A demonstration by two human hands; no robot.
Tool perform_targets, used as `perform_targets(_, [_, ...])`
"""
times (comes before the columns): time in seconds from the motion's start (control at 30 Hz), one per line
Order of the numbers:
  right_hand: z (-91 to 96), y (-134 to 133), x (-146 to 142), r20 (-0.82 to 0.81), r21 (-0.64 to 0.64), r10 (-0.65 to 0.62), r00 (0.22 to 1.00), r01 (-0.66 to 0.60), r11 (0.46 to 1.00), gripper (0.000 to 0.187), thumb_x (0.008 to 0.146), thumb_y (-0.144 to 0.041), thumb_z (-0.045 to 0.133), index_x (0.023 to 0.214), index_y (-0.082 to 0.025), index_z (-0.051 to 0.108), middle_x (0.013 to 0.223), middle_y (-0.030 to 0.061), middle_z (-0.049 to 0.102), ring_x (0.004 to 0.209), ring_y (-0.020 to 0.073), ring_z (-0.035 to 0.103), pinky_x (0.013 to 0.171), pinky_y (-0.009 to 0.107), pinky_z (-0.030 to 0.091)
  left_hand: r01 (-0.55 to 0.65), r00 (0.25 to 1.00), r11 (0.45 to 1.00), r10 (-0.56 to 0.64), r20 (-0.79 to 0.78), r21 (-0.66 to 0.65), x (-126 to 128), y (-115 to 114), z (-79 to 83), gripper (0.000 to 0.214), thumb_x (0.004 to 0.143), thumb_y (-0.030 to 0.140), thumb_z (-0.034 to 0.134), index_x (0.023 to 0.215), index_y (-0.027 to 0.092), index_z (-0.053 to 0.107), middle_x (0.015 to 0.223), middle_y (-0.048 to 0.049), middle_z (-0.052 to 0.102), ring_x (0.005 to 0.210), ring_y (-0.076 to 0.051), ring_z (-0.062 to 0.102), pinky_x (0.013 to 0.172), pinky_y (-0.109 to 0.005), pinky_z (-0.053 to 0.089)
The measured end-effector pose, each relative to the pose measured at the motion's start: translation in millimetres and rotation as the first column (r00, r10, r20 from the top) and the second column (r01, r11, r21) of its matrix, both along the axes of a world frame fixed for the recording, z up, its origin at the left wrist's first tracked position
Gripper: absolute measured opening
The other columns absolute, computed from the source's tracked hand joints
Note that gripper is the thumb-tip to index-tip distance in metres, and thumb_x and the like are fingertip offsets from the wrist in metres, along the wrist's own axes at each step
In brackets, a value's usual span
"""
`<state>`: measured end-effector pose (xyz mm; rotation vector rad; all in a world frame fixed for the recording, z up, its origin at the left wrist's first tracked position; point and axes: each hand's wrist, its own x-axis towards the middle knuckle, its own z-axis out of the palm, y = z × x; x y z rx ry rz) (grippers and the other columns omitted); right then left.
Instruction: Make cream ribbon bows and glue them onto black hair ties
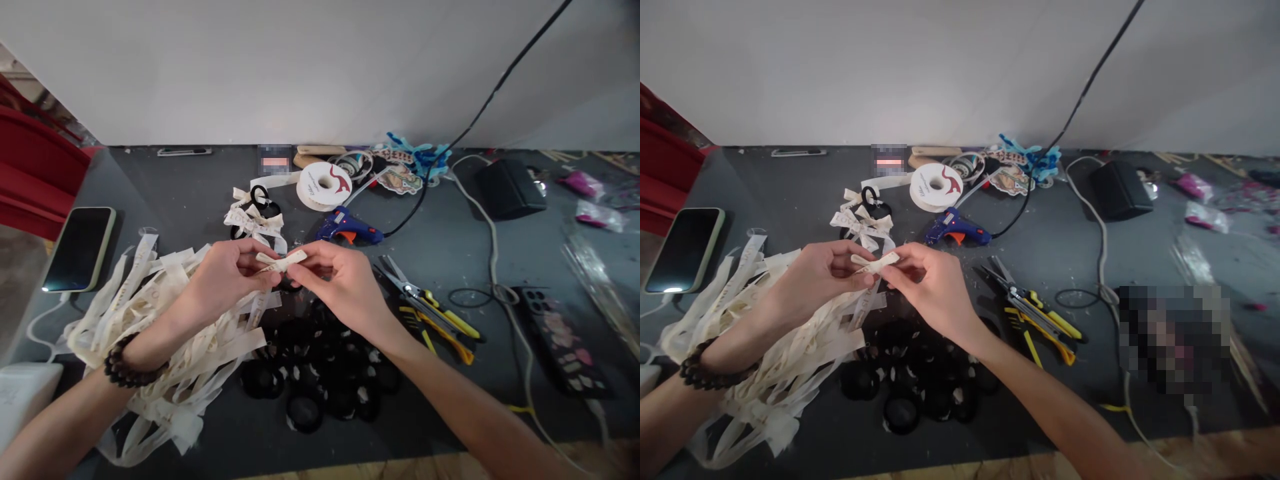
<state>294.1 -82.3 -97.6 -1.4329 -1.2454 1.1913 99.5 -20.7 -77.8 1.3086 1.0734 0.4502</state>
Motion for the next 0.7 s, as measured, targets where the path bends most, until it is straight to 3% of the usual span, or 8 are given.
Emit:
perform_targets(0.17, [-5.4,1.9,1.0,-0.068,-0.027,0.000,0.998,-0.002,1.000,0.021,0.088,-0.036,0.078,0.102,-0.021,0.073,0.088,0.0028,0.081,0.076,0.0178,0.076,0.073,0.030,0.058,0.028,1.000,0.999,-0.028,0.010,0.035,-1.0,0.2,-1.5,0.029,0.080,0.031,0.086,0.104,0.019,0.076,0.082,-0.0014,0.079,0.076,-0.014,0.073,0.069,-0.021,0.055])
perform_targets(0.33, [-3.0,0.9,-0.7,-0.001,-0.041,0.017,1.000,-0.017,0.999,0.024,0.084,-0.033,0.081,0.103,-0.023,0.069,0.084,0.0003,0.081,0.077,0.0189,0.076,0.072,0.030,0.056,0.010,0.999,0.993,-0.004,-0.043,0.120,1.4,-1.9,-3.5,0.030,0.081,0.043,0.084,0.101,0.020,0.082,0.086,-0.0042,0.082,0.074,-0.016,0.073,0.063,-0.023,0.054])
perform_targets(0.47, [-1.7,0.4,-0.3,0.042,-0.039,0.023,0.999,-0.021,0.999,0.026,0.086,-0.033,0.079,0.108,-0.023,0.068,0.086,0.0009,0.082,0.078,0.0196,0.076,0.071,0.030,0.053,0.004,0.996,0.991,0.008,-0.089,0.132,2.9,-2.6,0.8,0.025,0.077,0.040,0.088,0.092,0.020,0.085,0.081,-0.0046,0.082,0.067,-0.016,0.070,0.057,-0.023,0.049])
perform_targets(0.7, [-0.2,2.7,2.8,0.118,-0.094,0.088,0.989,-0.077,0.993,0.030,0.085,-0.039,0.080,0.108,-0.023,0.069,0.081,0.0000,0.082,0.073,0.0204,0.076,0.066,0.029,0.051,-0.084,0.995,0.992,0.088,-0.037,0.094,1.8,-0.5,4.6,0.018,0.075,0.032,0.089,0.089,0.021,0.085,0.073,-0.0018,0.079,0.064,-0.013,0.068,0.055,-0.021,0.048])
